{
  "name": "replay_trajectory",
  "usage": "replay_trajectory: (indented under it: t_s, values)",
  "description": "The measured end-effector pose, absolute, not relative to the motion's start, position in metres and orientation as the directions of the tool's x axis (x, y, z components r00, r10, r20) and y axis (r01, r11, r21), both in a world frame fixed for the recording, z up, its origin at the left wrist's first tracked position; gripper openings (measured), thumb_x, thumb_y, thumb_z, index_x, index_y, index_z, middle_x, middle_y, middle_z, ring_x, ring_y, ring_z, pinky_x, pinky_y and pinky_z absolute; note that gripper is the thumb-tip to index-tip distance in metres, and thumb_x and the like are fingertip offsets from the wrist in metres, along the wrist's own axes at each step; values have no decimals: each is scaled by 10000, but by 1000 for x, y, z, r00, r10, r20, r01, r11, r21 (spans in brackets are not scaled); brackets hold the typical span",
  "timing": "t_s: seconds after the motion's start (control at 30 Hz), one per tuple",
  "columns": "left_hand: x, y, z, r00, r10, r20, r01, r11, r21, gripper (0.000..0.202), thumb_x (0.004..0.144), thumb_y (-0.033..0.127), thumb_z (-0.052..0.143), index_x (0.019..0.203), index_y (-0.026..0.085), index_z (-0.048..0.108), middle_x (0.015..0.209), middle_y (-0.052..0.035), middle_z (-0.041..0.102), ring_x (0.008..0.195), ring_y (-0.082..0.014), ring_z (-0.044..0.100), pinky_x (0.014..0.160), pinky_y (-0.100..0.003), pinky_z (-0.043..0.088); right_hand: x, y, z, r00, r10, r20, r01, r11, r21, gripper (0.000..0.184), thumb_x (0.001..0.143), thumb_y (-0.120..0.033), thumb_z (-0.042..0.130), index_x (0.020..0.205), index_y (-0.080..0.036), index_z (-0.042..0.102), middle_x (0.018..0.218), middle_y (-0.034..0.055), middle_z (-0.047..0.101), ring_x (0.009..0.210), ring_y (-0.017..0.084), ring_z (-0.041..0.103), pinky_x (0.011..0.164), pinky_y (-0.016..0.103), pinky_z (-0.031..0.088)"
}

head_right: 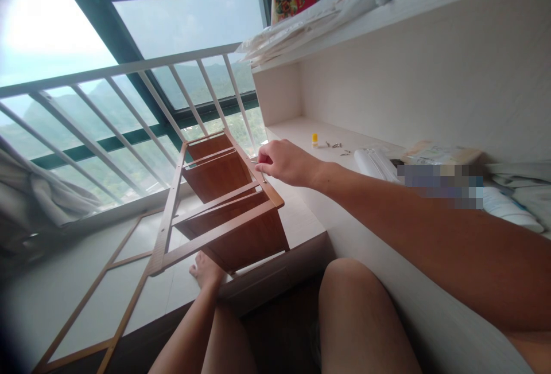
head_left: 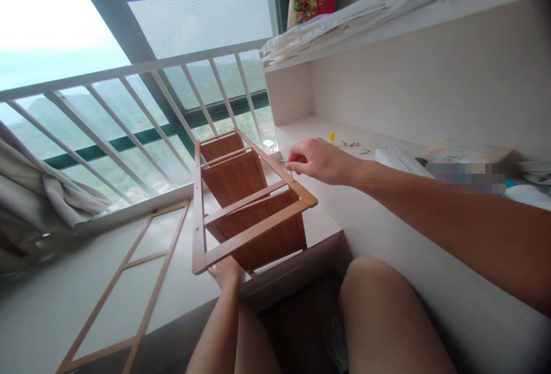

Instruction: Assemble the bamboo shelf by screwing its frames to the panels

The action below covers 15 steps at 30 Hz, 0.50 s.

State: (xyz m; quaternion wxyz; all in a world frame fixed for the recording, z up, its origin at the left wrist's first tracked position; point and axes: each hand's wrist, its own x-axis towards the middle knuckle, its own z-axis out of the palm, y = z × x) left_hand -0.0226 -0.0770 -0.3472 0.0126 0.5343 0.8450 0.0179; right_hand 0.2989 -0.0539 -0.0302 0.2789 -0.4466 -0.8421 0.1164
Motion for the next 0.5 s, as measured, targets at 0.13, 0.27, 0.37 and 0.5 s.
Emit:
replay_trajectory:
  t_s: [0.13,0.27,0.37,0.5]
  values:
    - [-23,-77,-348,-432,902,-1,901,432,49,401,914,186,377,1182,136,670,1257,-215,637,1350,-340,450,1108,-572,287,298,-57,-31,-439,810,390,673,583,-454,220,893,-338,607,817,-147,685,769,51,697,681,150,596,651,289,431]
    - [-23,-77,-348,-436,900,15,899,435,59,409,911,164,366,1189,130,663,1242,-215,641,1341,-338,461,1106,-566,293,299,-53,-31,-434,818,376,678,572,-462,221,879,-341,619,813,-146,698,744,43,695,659,149,585,634,289,419]
    - [-23,-77,-348,-435,900,11,899,434,64,396,902,170,389,1181,144,670,1216,-210,651,1332,-345,467,1106,-570,292,301,-51,-30,-426,820,382,672,570,-473,204,878,-320,609,837,-148,710,736,35,696,653,147,581,633,288,410]
    - [-25,-76,-351,-437,899,9,898,436,65,415,912,158,360,1187,152,671,1211,-204,655,1331,-342,469,1104,-574,292,302,-51,-29,-445,810,381,651,585,-484,197,885,-284,584,860,-145,721,762,41,708,687,154,601,652,289,420]
